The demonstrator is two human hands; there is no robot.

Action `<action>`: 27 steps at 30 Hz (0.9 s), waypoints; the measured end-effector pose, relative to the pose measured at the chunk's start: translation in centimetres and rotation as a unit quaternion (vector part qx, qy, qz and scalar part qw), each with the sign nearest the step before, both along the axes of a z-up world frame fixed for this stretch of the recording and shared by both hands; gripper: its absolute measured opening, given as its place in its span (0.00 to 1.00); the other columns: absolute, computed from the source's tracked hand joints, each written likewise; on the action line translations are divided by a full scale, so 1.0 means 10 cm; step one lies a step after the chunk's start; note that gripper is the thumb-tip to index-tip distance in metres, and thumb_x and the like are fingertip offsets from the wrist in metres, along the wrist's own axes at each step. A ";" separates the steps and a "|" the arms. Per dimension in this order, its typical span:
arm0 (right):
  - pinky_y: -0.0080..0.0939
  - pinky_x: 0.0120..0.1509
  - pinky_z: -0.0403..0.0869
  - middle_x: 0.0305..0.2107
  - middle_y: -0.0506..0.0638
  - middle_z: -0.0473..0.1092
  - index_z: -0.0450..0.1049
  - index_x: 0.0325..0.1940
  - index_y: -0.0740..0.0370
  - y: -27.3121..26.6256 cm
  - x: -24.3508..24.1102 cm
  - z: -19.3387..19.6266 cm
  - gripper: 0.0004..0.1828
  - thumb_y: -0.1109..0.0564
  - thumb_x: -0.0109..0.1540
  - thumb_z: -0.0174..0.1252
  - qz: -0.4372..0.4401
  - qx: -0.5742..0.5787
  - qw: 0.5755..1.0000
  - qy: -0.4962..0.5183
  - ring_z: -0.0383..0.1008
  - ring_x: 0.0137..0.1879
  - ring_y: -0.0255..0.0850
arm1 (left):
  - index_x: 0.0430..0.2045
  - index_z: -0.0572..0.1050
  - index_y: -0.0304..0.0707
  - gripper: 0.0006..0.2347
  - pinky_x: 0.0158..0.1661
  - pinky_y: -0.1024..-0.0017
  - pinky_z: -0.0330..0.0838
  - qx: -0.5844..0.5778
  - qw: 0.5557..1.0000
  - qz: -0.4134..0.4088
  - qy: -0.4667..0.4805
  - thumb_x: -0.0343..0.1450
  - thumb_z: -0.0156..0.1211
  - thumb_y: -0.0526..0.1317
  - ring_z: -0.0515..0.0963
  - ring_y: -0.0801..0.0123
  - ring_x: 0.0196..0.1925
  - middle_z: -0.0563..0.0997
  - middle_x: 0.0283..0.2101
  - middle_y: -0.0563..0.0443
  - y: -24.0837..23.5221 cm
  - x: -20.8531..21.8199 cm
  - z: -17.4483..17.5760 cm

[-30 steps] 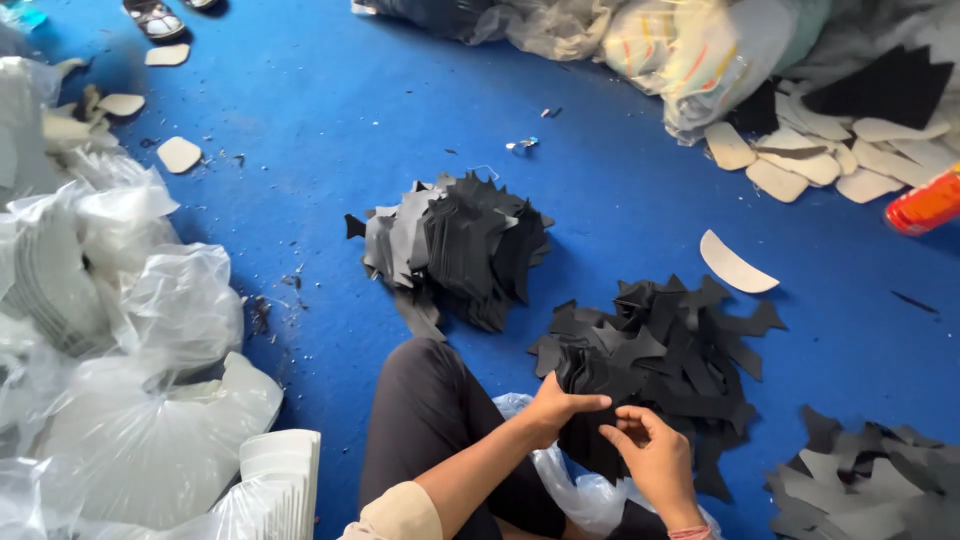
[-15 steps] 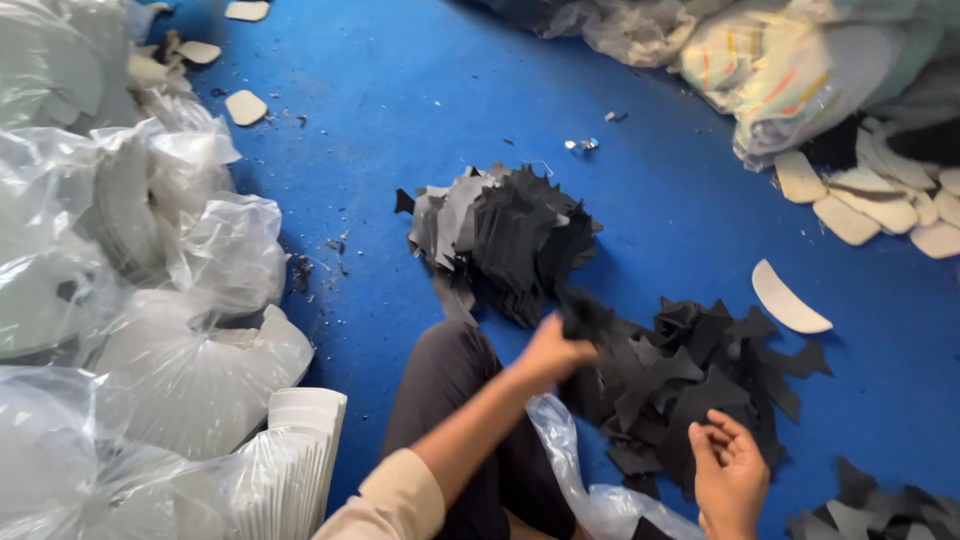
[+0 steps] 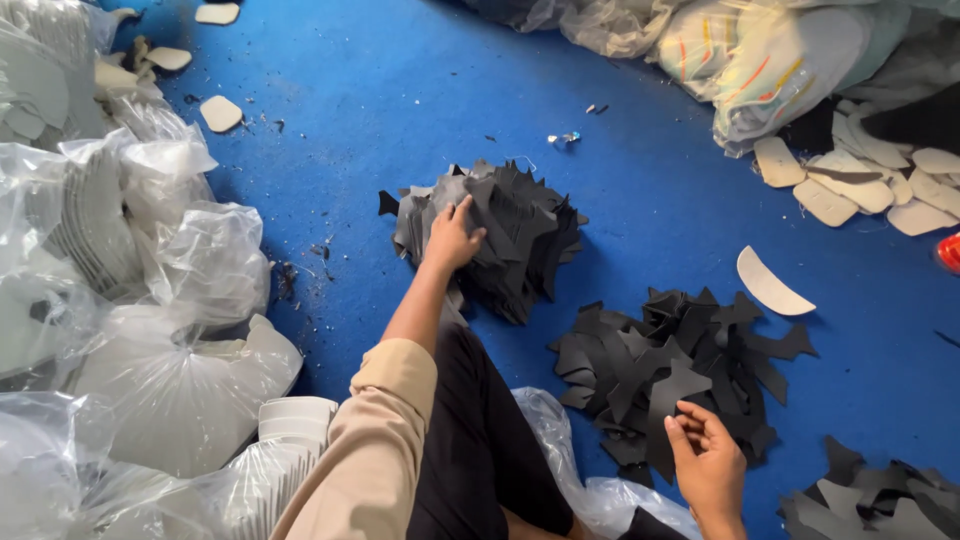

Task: The person sorts and organizes cut shoe upper components into distinct piles on the floor.

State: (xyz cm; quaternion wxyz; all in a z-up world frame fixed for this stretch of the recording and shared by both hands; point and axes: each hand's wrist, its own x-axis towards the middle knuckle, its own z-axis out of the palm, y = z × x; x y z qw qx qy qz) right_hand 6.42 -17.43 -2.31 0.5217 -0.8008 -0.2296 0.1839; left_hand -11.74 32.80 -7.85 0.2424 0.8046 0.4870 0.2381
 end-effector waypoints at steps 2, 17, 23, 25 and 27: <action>0.31 0.44 0.73 0.35 0.49 0.77 0.78 0.54 0.67 -0.05 0.01 -0.08 0.17 0.61 0.61 0.66 -0.002 -0.034 0.999 -0.013 0.75 0.39 0.32 | 0.71 0.59 0.52 0.36 0.69 0.52 0.57 -0.027 0.999 -0.016 0.037 0.66 0.71 0.47 0.58 0.37 0.72 0.59 0.71 0.30 -0.22 0.03 0.10; 0.31 0.54 0.75 0.42 0.43 0.78 0.77 0.53 0.64 0.08 -0.43 -0.04 0.16 0.66 0.61 0.60 0.174 0.066 0.967 0.176 0.77 0.48 0.29 | 0.55 0.76 0.36 0.23 0.57 0.68 0.68 -0.623 0.698 -0.219 -0.276 0.75 0.55 0.55 0.75 0.72 0.55 0.78 0.54 0.48 -3.67 0.37 -0.23; 0.35 0.42 0.78 0.36 0.50 0.80 0.80 0.48 0.61 0.13 -0.34 0.02 0.12 0.60 0.60 0.66 0.219 -0.107 0.968 -0.057 0.82 0.38 0.36 | 0.64 0.58 0.37 0.23 0.36 0.70 0.75 -0.619 0.699 -0.130 -0.334 0.72 0.48 0.39 0.80 0.64 0.36 0.83 0.43 0.47 -3.31 0.51 -0.58; 0.39 0.39 0.77 0.36 0.53 0.79 0.80 0.48 0.59 0.17 -0.20 -0.09 0.12 0.56 0.61 0.66 0.164 -0.151 0.967 -0.127 0.81 0.36 0.42 | 0.70 0.51 0.46 0.29 0.31 0.75 0.68 -0.543 0.742 -0.068 -0.387 0.74 0.58 0.40 0.74 0.76 0.33 0.77 0.38 0.52 -3.20 0.56 -0.31; 0.40 0.40 0.77 0.36 0.54 0.79 0.79 0.50 0.59 0.26 -0.05 -0.20 0.15 0.54 0.60 0.65 0.142 -0.169 0.964 -0.148 0.81 0.36 0.43 | 0.70 0.49 0.51 0.29 0.29 0.75 0.67 -0.559 0.743 -0.040 -0.365 0.74 0.56 0.44 0.71 0.75 0.29 0.77 0.35 0.52 -3.15 0.54 -0.07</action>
